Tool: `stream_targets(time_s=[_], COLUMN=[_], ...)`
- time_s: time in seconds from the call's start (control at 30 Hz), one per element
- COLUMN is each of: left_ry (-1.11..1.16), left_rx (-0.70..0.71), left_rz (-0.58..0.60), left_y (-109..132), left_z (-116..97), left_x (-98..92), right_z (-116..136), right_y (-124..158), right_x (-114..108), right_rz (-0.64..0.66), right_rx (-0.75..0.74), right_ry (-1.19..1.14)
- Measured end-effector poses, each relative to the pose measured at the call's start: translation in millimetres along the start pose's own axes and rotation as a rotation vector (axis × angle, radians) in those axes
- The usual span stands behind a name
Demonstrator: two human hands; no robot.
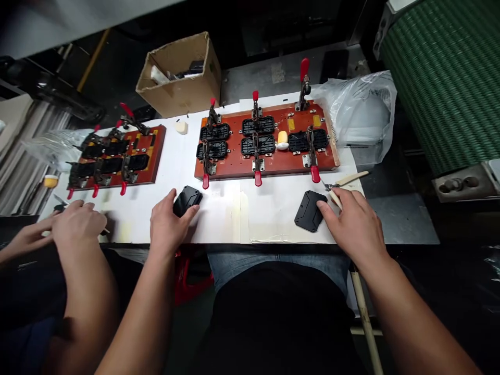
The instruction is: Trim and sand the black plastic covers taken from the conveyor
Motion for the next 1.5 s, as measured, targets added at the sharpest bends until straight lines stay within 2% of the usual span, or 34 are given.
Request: stream_targets(time_s=[0.07, 0.13, 0.2, 0.27, 0.3, 0.37, 0.47, 0.57, 0.73, 1.23, 1.37, 1.5], left_ry=[-0.012, -0.04, -0.042, 0.074, 0.188, 0.462, 0.741, 0.838, 0.889, 0.902, 0.917, 0.963], left_rx=[-0.015, -0.03, -0.059, -0.074, -0.063, -0.005, 0.063, 0.05, 0.051, 0.031, 0.047, 0.123], left_rz=[0.049, 0.039, -0.008, -0.01, 0.035, 0.217, 0.474, 0.559, 0.613, 0.656, 0.709, 0.784], left_y=[-13.3, -16.8, -10.6, 4.7, 15.1, 39.3, 72.0, 85.9, 85.4, 88.4, 91.9, 97.7], left_z=[7.9, 8.0, 2.6, -8.1, -15.8, -35.8, -66.6, -86.4, -98.5, -97.3, -99.2, -106.0], left_x=[0.9, -5.6, -18.0, -28.6, -30.8, -29.3, -22.9, -19.5, -20.5, -18.0, -19.1, -23.0], right_z=[3.7, 12.4, 25.3, 42.5, 52.7, 75.1, 103.3, 115.2, 115.7, 113.1, 105.6, 92.0], right_y=[4.4, 11.8, 20.2, 28.4, 32.3, 38.7, 43.0, 42.4, 41.5, 45.2, 37.5, 22.9], right_x=[-5.0, -10.4, -16.2, -21.7, -24.6, -32.4, -47.1, -56.2, -59.8, -57.0, -48.8, -35.7], right_rz=[-0.016, -0.011, 0.034, 0.145, 0.217, 0.343, 0.413, 0.44, 0.479, 0.482, 0.389, 0.309], right_rx=[0.033, 0.018, -0.037, -0.111, -0.156, -0.285, -0.506, -0.625, -0.659, -0.666, -0.649, -0.499], right_ry=[-0.056, -0.144, -0.258, -0.387, -0.451, -0.573, -0.742, -0.81, -0.746, -0.7, -0.619, -0.482])
Point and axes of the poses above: each hand's wrist, its own y-axis away from the middle knuckle, its own x-axis out of the palm, z = x × y, the point moved 4 cm from there along -y, towards the middle knuckle, and after that the axes turned 13 degrees about -z, right-handed, at the moved point
